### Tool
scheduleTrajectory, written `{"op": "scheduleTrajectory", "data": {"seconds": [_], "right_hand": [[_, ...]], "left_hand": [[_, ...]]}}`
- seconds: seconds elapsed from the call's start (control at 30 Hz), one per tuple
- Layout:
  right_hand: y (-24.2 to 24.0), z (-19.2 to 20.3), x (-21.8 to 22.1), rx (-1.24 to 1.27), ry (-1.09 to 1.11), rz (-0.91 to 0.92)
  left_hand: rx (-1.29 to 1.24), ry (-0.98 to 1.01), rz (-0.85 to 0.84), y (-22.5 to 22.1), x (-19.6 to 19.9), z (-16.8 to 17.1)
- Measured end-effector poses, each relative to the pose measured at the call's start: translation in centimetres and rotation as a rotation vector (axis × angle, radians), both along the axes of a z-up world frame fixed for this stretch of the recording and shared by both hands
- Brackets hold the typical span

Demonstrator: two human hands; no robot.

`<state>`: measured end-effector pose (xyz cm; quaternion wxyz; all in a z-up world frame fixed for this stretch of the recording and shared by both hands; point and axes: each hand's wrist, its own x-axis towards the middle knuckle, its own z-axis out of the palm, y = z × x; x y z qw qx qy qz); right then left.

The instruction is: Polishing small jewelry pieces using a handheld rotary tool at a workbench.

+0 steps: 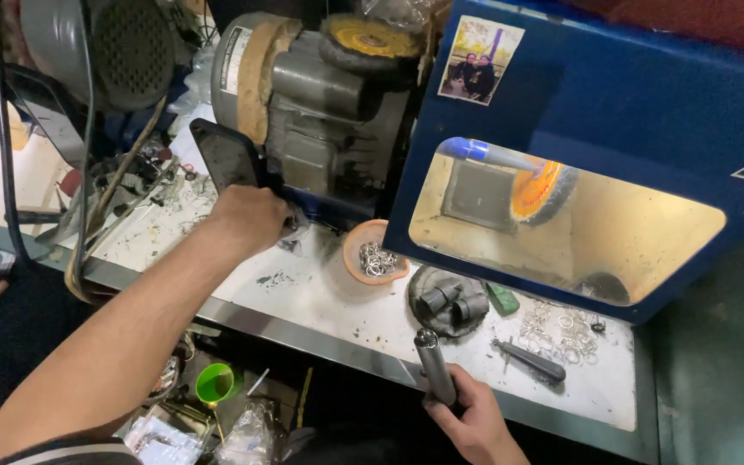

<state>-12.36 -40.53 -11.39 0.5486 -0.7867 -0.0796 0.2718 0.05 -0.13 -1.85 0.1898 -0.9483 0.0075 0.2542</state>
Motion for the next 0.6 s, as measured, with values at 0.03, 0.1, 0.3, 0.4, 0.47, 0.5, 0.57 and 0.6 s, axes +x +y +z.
{"op": "scheduleTrajectory", "data": {"seconds": [0.03,0.1,0.3,0.4,0.47,0.5,0.57,0.6], "right_hand": [[0.0,-0.3,0.0,0.015,-0.005,0.003],[0.0,0.0,0.1,0.003,0.012,0.021],[-0.3,-0.9,0.1,0.022,-0.007,0.024],[-0.1,-0.6,0.1,0.019,-0.016,0.031],[0.1,0.2,0.1,0.015,0.0,0.039],[0.2,0.6,0.2,0.011,0.001,0.039],[0.2,0.5,0.1,0.006,0.002,0.041],[0.1,0.0,0.1,0.015,-0.036,0.052]], "left_hand": [[-0.018,-0.03,-0.037,0.4,-0.1,-0.6],[-0.025,-0.011,-0.013,-0.2,-0.3,0.3],[-0.232,-0.091,0.068,0.6,-1.3,1.0],[-0.267,-0.106,0.115,0.5,-1.7,1.9],[-0.258,-0.1,0.129,0.6,-1.9,2.1],[-0.254,-0.127,0.101,0.8,-1.9,1.8],[-0.251,-0.153,0.075,0.7,-1.9,1.8],[-0.161,-0.082,0.084,0.4,-1.7,2.1]]}}
